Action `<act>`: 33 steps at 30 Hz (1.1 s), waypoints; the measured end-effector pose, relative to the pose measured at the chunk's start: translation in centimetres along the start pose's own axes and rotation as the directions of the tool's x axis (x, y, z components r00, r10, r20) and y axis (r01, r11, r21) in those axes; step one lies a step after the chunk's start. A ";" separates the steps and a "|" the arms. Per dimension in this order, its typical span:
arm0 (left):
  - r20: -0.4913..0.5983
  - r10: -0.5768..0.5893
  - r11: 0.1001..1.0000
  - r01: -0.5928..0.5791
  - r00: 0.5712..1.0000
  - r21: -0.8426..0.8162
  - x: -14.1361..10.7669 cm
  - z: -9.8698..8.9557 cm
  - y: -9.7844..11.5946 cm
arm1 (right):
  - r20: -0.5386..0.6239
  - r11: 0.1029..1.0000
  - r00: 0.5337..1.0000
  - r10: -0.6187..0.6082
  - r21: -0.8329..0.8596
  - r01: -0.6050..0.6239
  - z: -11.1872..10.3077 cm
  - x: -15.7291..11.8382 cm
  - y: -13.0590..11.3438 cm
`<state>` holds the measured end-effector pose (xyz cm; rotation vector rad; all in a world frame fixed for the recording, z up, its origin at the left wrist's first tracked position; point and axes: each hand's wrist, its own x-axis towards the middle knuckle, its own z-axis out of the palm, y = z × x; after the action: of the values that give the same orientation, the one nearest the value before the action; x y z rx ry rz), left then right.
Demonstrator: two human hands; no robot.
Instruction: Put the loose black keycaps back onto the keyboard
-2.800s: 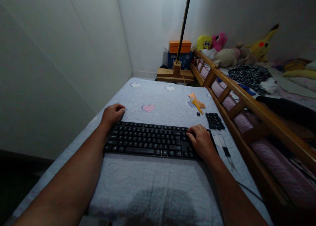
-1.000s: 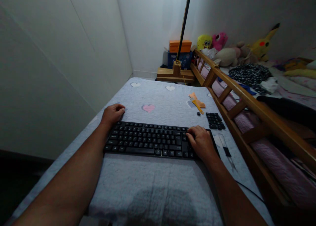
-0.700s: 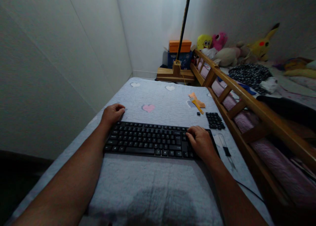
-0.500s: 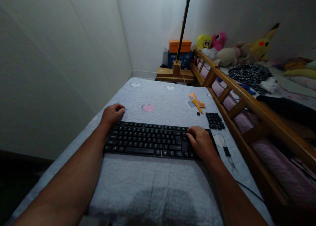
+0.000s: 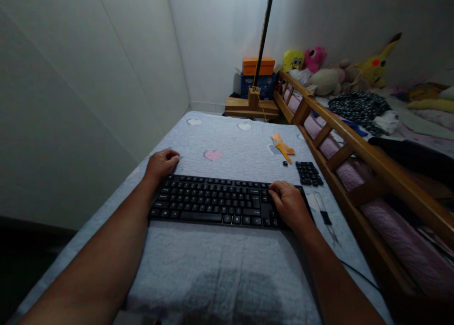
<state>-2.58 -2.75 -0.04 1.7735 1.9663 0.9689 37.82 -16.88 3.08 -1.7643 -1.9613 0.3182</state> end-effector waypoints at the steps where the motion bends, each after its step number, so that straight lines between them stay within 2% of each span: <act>1: -0.001 -0.002 1.000 0.002 1.000 -0.001 0.0 0.0 0.0 | 0.003 1.000 1.000 0.001 0.007 -0.001 0.0 0.0 0.0; 24: 0.009 -0.003 1.000 0.003 1.000 -0.004 -0.1 -0.1 0.2 | 0.051 0.992 0.995 0.090 0.086 -0.094 -0.4 0.5 -0.3; 33: 0.007 -0.004 1.000 0.005 1.000 -0.015 0.0 0.0 0.0 | 0.056 0.994 0.995 0.086 0.064 -0.090 -0.6 0.6 -0.7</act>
<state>-2.57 -2.76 -0.03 1.7613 1.9525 0.9721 37.50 -16.48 4.08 -1.8201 -1.8897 0.4590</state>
